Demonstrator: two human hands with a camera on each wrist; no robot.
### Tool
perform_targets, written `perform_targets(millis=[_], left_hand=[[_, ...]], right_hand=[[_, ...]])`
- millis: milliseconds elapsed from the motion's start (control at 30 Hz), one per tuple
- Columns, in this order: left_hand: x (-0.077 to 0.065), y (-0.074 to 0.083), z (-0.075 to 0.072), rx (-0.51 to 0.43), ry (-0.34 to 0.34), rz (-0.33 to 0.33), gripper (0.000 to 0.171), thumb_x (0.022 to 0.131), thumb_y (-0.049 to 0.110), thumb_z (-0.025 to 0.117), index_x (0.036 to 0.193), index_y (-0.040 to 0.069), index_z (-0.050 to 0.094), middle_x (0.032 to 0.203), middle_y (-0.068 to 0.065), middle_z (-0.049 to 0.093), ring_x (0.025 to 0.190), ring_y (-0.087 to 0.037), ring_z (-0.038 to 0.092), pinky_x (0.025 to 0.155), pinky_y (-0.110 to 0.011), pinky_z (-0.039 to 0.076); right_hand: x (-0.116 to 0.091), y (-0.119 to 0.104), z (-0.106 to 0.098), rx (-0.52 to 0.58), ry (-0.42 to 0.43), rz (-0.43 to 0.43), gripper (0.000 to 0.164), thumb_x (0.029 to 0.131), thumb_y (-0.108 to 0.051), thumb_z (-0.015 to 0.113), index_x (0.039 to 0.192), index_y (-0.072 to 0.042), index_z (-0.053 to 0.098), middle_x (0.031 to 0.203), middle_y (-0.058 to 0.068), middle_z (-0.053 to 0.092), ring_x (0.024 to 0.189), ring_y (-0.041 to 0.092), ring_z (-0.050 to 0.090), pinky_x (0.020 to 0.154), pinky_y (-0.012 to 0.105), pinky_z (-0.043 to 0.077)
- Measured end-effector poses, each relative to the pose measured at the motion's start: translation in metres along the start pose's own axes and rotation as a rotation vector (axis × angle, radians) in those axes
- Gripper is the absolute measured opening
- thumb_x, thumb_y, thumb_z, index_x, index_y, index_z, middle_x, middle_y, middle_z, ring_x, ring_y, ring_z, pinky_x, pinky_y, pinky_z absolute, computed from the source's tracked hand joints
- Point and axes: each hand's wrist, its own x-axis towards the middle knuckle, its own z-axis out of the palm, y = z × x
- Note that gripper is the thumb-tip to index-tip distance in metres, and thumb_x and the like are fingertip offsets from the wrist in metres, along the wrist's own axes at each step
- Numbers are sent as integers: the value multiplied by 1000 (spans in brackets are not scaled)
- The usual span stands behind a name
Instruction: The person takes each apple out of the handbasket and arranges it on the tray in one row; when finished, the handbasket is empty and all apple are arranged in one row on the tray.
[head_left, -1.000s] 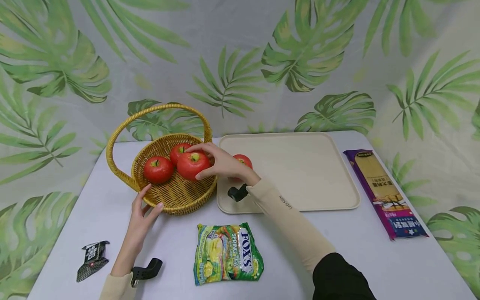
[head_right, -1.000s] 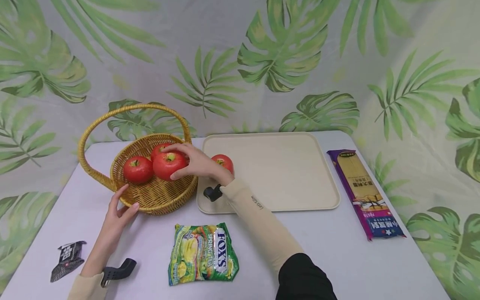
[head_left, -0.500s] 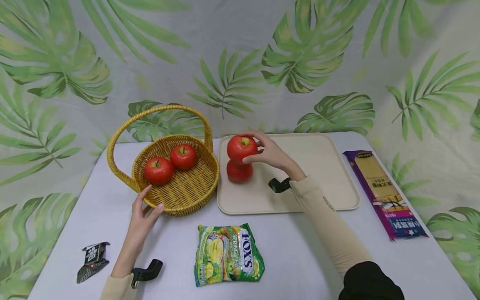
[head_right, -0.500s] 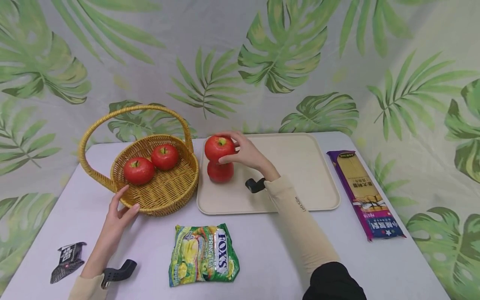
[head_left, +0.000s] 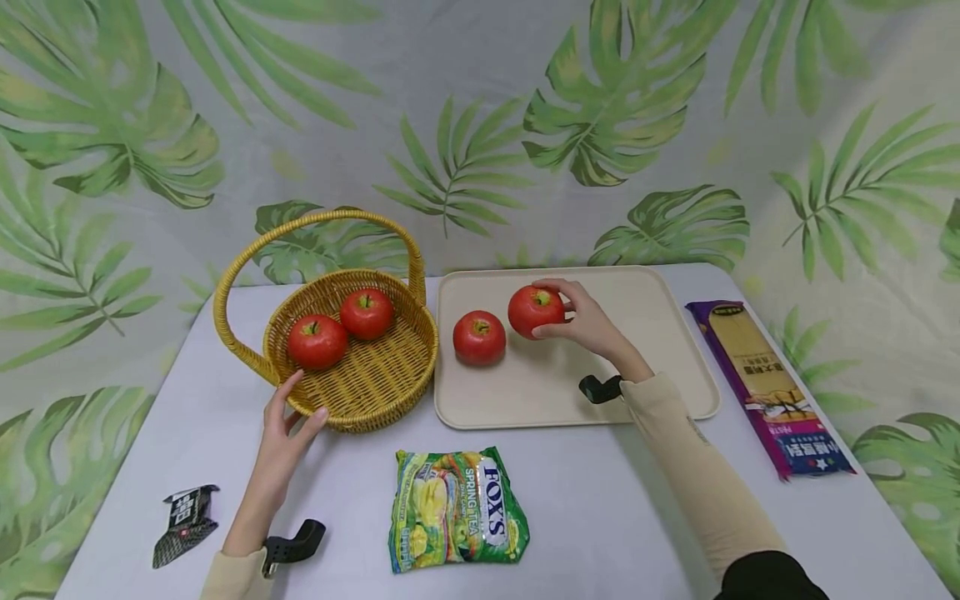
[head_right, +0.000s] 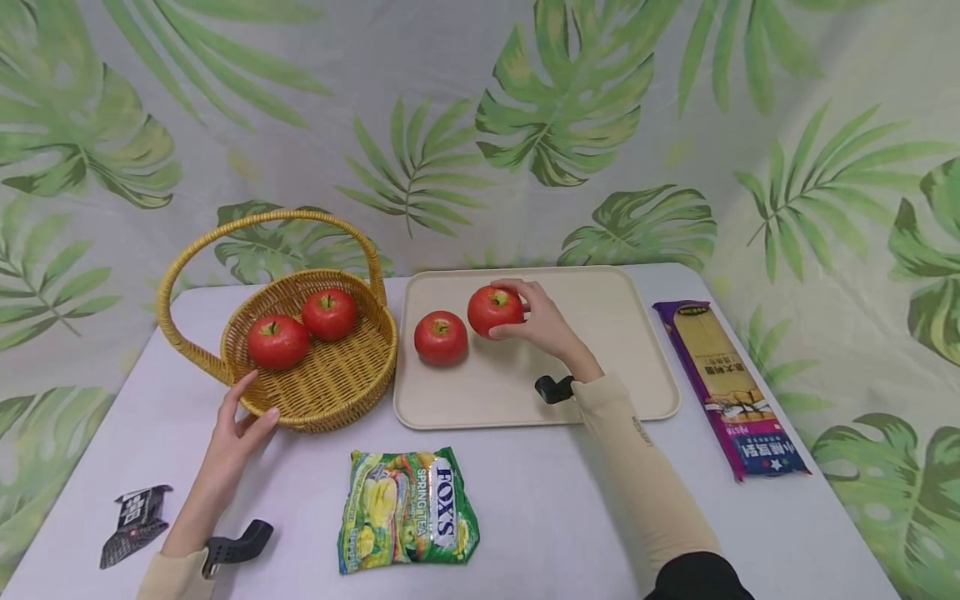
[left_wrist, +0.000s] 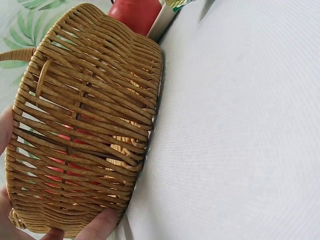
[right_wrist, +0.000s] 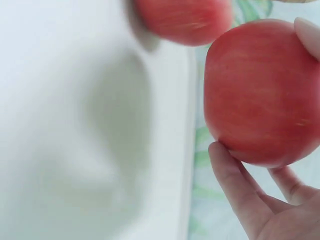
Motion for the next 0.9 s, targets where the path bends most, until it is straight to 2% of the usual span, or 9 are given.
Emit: perform_targets(millis=[133, 300, 467, 567, 900], left_hand=[[0, 0, 0, 3, 0, -1, 74, 96, 22, 59, 154, 24, 12, 155, -10, -6, 136, -47, 14, 104, -63, 25], [-1, 0, 0, 11, 2, 2, 74, 97, 22, 58, 154, 25, 12, 155, -11, -6, 136, -48, 14, 104, -64, 25], [-1, 1, 0, 8, 1, 6, 74, 97, 22, 58, 154, 24, 12, 155, -12, -6, 136, -48, 14, 104, -64, 25], [-2, 1, 0, 7, 2, 8, 74, 97, 22, 58, 154, 23, 12, 155, -12, -6, 136, -48, 14, 103, -63, 25], [0, 0, 0, 12, -1, 10, 74, 97, 23, 58, 154, 24, 12, 154, -13, -5, 136, -48, 15, 103, -63, 27]], right_hand=[[-10, 1, 4, -23, -34, 34, 67, 80, -15, 79, 139, -13, 46, 135, 17, 37, 115, 40, 43, 91, 49, 45], [-18, -2, 10, -34, -59, 24, 66, 79, -6, 77, 137, -2, 45, 133, 24, 37, 118, 44, 41, 94, 55, 42], [-11, 22, 15, -60, -68, 33, 69, 77, -8, 80, 137, -8, 47, 134, 20, 37, 120, 40, 40, 96, 56, 40], [-8, 28, 15, -74, -83, 33, 69, 77, -11, 81, 137, -11, 47, 134, 19, 37, 122, 38, 39, 96, 54, 40], [-5, 25, 9, -99, -157, 24, 66, 84, -19, 75, 141, -11, 41, 134, 20, 37, 124, 39, 37, 97, 55, 39]])
